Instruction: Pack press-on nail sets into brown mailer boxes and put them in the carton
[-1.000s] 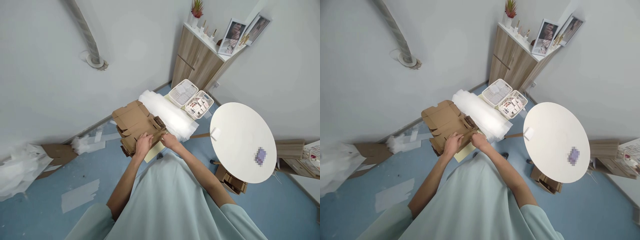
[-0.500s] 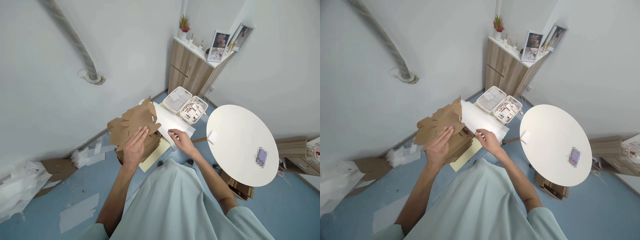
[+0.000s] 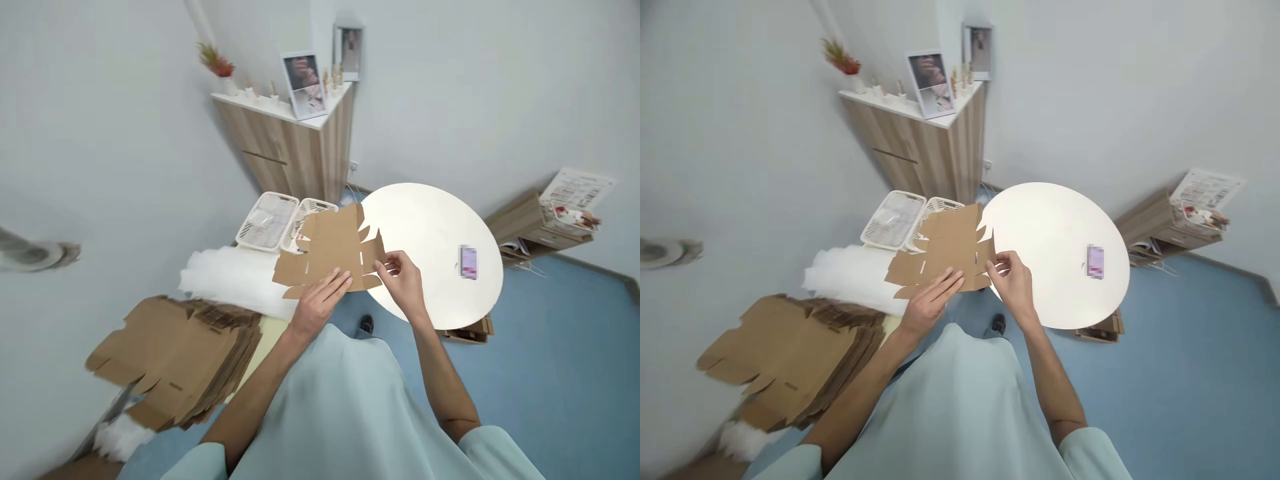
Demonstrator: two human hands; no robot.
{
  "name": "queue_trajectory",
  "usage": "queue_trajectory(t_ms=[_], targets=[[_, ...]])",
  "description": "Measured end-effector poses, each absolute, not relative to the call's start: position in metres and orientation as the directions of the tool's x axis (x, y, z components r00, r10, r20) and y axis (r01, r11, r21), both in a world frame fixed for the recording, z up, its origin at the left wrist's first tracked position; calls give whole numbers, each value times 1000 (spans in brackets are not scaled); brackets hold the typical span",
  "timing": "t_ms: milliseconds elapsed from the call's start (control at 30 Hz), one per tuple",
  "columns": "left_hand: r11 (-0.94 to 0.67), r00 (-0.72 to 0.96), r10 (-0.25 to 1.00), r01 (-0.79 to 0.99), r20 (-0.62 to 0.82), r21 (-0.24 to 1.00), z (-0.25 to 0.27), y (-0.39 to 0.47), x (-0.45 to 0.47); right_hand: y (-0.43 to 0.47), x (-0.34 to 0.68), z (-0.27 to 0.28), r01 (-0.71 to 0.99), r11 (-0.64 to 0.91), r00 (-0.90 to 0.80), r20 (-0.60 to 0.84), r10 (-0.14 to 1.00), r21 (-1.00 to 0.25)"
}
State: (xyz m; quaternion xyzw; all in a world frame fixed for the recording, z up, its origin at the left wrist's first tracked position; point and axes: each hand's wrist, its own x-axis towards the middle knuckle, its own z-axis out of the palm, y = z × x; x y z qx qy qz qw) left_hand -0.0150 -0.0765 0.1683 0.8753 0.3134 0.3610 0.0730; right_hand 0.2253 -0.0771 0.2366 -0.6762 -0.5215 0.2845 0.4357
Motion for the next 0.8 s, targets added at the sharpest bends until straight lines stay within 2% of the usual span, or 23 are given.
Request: queue_trajectory(t_ms=[167, 367, 567, 800], targets=[[-868, 717, 483, 317, 502, 383, 114, -31, 102, -82, 341, 186, 334, -255, 480, -69, 875, -908], [-848, 904, 351, 196, 244, 493, 29, -3, 215, -96, 445, 100, 166, -413, 569, -255, 782, -896], [-760, 945, 328, 268, -8, 593, -29, 1, 266, -109, 492, 26, 27, -530, 584, -417, 697, -848], [-671, 922, 339, 378, -189, 638, -52, -1, 275, -117, 506, -6, 85, -684, 624, -497, 603, -724]])
